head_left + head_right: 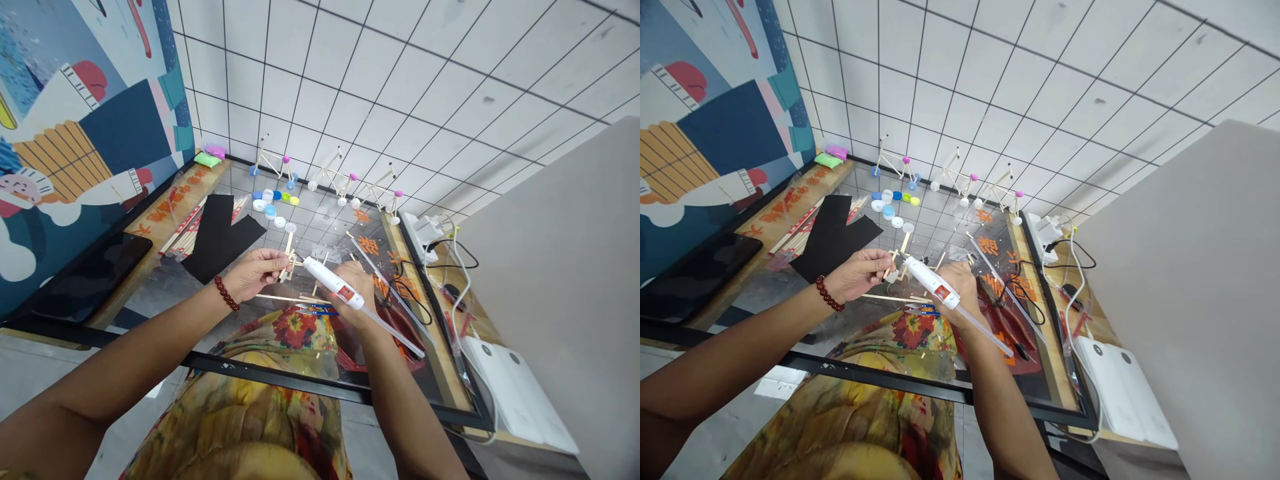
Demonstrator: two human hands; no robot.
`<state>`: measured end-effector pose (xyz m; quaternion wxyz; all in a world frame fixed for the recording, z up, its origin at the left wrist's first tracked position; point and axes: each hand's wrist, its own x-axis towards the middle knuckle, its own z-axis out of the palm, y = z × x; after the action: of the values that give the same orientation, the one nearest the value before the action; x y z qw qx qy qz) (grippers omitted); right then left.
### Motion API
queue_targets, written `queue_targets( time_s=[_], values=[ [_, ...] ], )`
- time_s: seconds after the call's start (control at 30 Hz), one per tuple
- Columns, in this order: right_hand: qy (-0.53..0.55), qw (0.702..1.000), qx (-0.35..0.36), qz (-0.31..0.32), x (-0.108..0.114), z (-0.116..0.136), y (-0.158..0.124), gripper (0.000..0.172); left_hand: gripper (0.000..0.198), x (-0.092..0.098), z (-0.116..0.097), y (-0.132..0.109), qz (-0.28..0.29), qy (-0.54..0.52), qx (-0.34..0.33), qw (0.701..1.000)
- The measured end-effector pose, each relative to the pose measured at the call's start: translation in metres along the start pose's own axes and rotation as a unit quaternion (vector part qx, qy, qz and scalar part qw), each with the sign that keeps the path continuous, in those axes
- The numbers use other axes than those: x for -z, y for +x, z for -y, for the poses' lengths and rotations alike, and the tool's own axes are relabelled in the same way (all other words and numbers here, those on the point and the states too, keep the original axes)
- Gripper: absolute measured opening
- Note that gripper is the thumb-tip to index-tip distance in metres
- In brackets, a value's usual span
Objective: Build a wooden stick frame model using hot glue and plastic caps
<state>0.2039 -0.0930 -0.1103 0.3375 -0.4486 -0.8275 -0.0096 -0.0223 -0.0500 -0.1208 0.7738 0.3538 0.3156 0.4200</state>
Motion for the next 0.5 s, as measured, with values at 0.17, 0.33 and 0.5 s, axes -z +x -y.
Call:
queue_targets(
  time_s=[0.17, 0.33, 0.5],
  values=[
    [0.010, 1.000, 0.012, 0.007, 0.0010, 0.0023, 0.0011, 0.028, 0.029, -0.0020, -0.0002, -0.0005, -0.015, 0.012, -0.002, 1.000],
    [0.006, 1.000, 0.006, -0.006, 0.0007, 0.0004, 0.0012, 0.026, 0.028, -0.0023, 0.0003, -0.0004, -0.028, 0.023, -0.003, 0.999],
    [0.014, 1.000, 0.028, -0.003, -0.0007, -0.0025, 0.0006, 0.028, 0.029, -0.0020, 0.0010, 0.0011, -0.029, 0.017, -0.006, 0.999]
  ],
)
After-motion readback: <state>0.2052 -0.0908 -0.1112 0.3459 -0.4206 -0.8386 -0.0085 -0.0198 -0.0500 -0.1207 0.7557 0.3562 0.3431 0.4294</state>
